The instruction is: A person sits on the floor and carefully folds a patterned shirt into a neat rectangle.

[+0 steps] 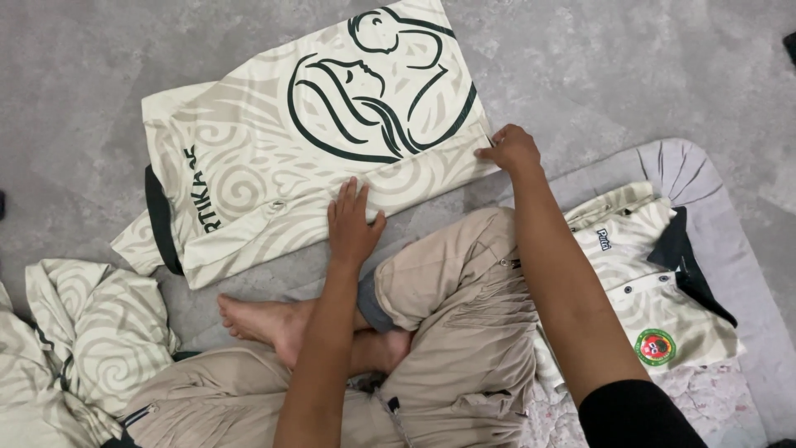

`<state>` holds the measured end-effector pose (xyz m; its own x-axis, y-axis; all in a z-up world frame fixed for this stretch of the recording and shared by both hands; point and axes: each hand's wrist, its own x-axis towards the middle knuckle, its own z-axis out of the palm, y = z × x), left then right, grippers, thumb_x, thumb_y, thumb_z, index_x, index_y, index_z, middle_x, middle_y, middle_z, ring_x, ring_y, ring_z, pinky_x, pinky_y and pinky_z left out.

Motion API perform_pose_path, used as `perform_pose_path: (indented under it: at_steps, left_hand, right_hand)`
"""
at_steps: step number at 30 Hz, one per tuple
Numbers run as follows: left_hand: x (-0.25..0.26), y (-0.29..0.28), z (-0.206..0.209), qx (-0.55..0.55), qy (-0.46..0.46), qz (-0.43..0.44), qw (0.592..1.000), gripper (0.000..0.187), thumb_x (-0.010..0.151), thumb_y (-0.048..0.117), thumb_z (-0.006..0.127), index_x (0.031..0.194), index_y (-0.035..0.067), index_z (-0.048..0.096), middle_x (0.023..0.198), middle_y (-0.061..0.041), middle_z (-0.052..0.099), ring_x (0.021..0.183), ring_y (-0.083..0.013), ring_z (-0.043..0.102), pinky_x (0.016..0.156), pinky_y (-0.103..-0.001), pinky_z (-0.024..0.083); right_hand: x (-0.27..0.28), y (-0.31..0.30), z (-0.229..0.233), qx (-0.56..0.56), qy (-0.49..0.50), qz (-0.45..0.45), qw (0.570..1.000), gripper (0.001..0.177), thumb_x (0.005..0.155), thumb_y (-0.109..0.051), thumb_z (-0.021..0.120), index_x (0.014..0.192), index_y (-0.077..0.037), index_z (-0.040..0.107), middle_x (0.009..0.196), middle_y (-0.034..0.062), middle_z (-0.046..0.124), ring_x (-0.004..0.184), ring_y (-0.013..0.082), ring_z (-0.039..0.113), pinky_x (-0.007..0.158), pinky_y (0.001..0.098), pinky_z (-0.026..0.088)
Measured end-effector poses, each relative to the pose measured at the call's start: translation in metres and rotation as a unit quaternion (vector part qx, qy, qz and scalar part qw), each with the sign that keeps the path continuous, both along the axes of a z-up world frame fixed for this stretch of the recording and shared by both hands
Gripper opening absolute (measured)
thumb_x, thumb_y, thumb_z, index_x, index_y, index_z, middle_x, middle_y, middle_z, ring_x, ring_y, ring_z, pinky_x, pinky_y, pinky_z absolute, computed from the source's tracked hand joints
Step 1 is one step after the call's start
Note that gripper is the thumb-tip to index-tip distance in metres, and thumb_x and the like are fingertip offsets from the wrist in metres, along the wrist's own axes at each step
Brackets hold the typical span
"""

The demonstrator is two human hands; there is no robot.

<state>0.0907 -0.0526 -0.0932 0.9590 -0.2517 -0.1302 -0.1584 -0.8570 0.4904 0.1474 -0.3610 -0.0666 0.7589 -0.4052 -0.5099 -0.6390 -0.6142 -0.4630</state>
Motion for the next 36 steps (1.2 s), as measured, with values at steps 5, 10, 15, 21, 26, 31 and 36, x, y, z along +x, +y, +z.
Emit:
perform_pose_path:
  at_steps: [5, 10, 15, 21, 26, 31, 36]
  left_hand:
    - [-0.003, 0.0, 0.002, 0.007, -0.002, -0.004, 1.0, 0.055, 0.086, 0.033, 0.052, 0.136, 0.011, 0.041, 0.146, -0.011, 0.029, 0.136, -0.0259, 0.025, 0.108, -0.05, 0.019]
    - [-0.006, 0.001, 0.002, 0.011, -0.015, -0.011, 1.0, 0.055, 0.086, 0.032, 0.052, 0.135, 0.01, 0.041, 0.146, -0.012, 0.029, 0.136, -0.0265, 0.026, 0.108, -0.05, 0.019]
    - [-0.007, 0.002, 0.002, 0.025, -0.019, -0.019, 0.999, 0.055, 0.086, 0.034, 0.052, 0.135, 0.011, 0.042, 0.145, -0.012, 0.031, 0.135, -0.0259, 0.027, 0.108, -0.049, 0.02]
    - [-0.011, 0.004, 0.001, 0.02, -0.012, -0.023, 0.999, 0.054, 0.087, 0.033, 0.05, 0.135, 0.011, 0.041, 0.145, -0.012, 0.03, 0.136, -0.0257, 0.026, 0.108, -0.049, 0.02]
    - [-0.005, 0.003, 0.003, 0.023, -0.013, -0.019, 0.999, 0.054, 0.087, 0.035, 0.05, 0.134, 0.01, 0.041, 0.146, -0.012, 0.03, 0.136, -0.0254, 0.026, 0.108, -0.049, 0.02]
    - [-0.005, 0.002, 0.0, 0.022, 0.012, -0.017, 1.0, 0.055, 0.087, 0.035, 0.048, 0.136, 0.011, 0.04, 0.147, -0.011, 0.027, 0.137, -0.025, 0.023, 0.109, -0.05, 0.017]
    - [-0.005, 0.001, 0.003, 0.014, 0.011, -0.017, 1.0, 0.054, 0.087, 0.034, 0.049, 0.135, 0.011, 0.041, 0.147, -0.012, 0.028, 0.137, -0.0259, 0.024, 0.109, -0.05, 0.018]
  right_hand:
    - [-0.001, 0.012, 0.013, -0.046, 0.027, 0.018, 0.998, 0.04, 0.071, -0.024, 0.075, 0.104, -0.005, 0.06, 0.098, 0.0179, 0.064, 0.098, 0.0364, 0.06, 0.087, 0.0475, 0.037]
    - [0.004, 0.005, -0.011, -0.086, 0.055, 0.048, 0.994, 0.031, 0.072, -0.023, 0.073, 0.096, -0.007, 0.062, 0.092, 0.0141, 0.066, 0.096, 0.0363, 0.06, 0.088, 0.0478, 0.033]
    - [0.01, -0.008, -0.05, -0.072, 0.02, 0.034, 0.997, 0.024, 0.071, -0.013, 0.072, 0.093, -0.01, 0.063, 0.086, 0.014, 0.065, 0.089, 0.0356, 0.063, 0.076, 0.0479, 0.044]
    - [0.008, -0.023, -0.087, -0.051, -0.029, 0.016, 0.998, 0.023, 0.071, -0.011, 0.071, 0.093, -0.009, 0.064, 0.084, 0.015, 0.065, 0.084, 0.0359, 0.064, 0.07, 0.0466, 0.049]
    - [0.007, -0.019, -0.053, -0.005, -0.032, 0.017, 0.999, 0.023, 0.074, -0.011, 0.064, 0.096, -0.006, 0.062, 0.088, 0.0179, 0.064, 0.085, 0.0332, 0.063, 0.069, 0.0425, 0.05]
    - [0.004, -0.006, -0.026, 0.02, -0.057, 0.002, 0.998, 0.028, 0.075, -0.016, 0.063, 0.1, -0.003, 0.059, 0.092, 0.0194, 0.062, 0.086, 0.0305, 0.062, 0.068, 0.0412, 0.05]
    - [-0.003, 0.022, 0.03, -0.007, -0.01, 0.035, 0.999, 0.051, 0.07, -0.017, 0.073, 0.113, 0.004, 0.053, 0.104, 0.0271, 0.057, 0.1, 0.0401, 0.058, 0.078, 0.0468, 0.05]
